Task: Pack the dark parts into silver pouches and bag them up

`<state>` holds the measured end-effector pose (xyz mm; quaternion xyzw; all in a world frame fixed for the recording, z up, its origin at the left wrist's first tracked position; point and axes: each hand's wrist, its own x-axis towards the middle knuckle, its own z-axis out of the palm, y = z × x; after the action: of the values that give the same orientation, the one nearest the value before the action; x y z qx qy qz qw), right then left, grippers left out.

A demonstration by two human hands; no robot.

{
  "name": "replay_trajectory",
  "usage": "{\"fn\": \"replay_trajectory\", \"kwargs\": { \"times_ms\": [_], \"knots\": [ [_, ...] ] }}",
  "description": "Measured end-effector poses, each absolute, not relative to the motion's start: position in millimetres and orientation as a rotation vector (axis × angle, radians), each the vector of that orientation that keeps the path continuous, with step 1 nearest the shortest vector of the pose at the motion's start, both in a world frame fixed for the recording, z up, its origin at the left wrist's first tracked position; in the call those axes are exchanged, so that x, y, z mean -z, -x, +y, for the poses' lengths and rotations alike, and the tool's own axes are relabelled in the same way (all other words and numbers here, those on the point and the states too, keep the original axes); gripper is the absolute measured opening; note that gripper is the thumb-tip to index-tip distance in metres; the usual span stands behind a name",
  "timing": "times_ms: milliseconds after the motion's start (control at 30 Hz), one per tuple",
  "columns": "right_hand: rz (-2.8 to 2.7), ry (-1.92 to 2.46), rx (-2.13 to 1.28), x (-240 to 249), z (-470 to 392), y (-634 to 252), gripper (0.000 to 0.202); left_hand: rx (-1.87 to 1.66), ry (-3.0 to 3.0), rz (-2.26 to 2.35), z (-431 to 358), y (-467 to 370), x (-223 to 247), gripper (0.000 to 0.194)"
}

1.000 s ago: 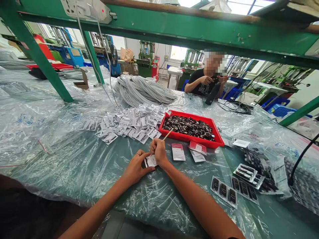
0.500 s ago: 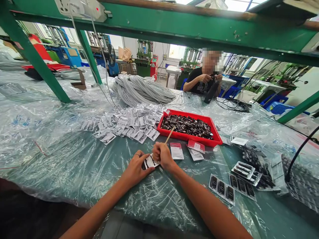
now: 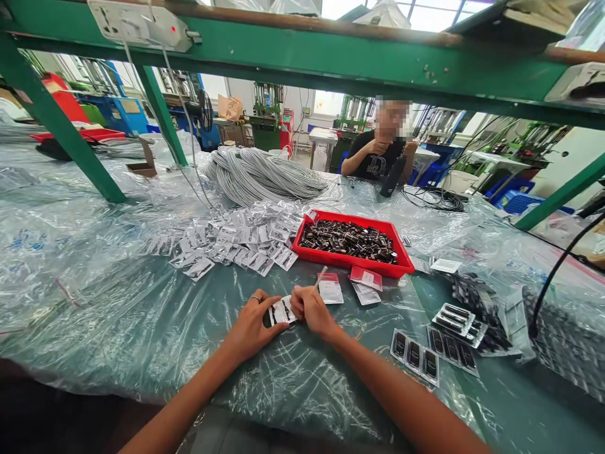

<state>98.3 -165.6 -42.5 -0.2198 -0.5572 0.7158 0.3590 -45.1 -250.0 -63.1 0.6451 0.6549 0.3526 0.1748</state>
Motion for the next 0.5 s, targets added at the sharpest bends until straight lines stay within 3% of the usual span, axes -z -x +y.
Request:
{"fn": "replay_trajectory", "kwargs": {
  "times_ms": [100,200,267,367,500],
  "knots": [
    [-1.352,0.658,-1.861,34.5,-160.3,-128.8,0.046,-1.033,-1.768,1.841,-250.2,47.1,56.4,0.043],
    [-1.693,0.98,-1.732,31.0,-153.4,-160.0,0.028,-1.109,-1.564,1.764,-251.6,55.4,51.3,0.043],
    [-2.061,1.122,-1.34,32.4,-155.9,-174.8,0.024,-1.232,-1.345,1.683,-251.1,60.6,51.9,0.037],
    [-2.286,1.053,-0.638,32.6,-165.5,-174.1,0.044,-1.443,-1.072,1.575,-242.3,60.9,55.8,0.044],
    [-2.327,0.794,-0.246,16.9,-154.2,-136.5,0.045,-1.528,-1.046,1.443,-208.1,45.0,46.9,0.055]
  ]
}}
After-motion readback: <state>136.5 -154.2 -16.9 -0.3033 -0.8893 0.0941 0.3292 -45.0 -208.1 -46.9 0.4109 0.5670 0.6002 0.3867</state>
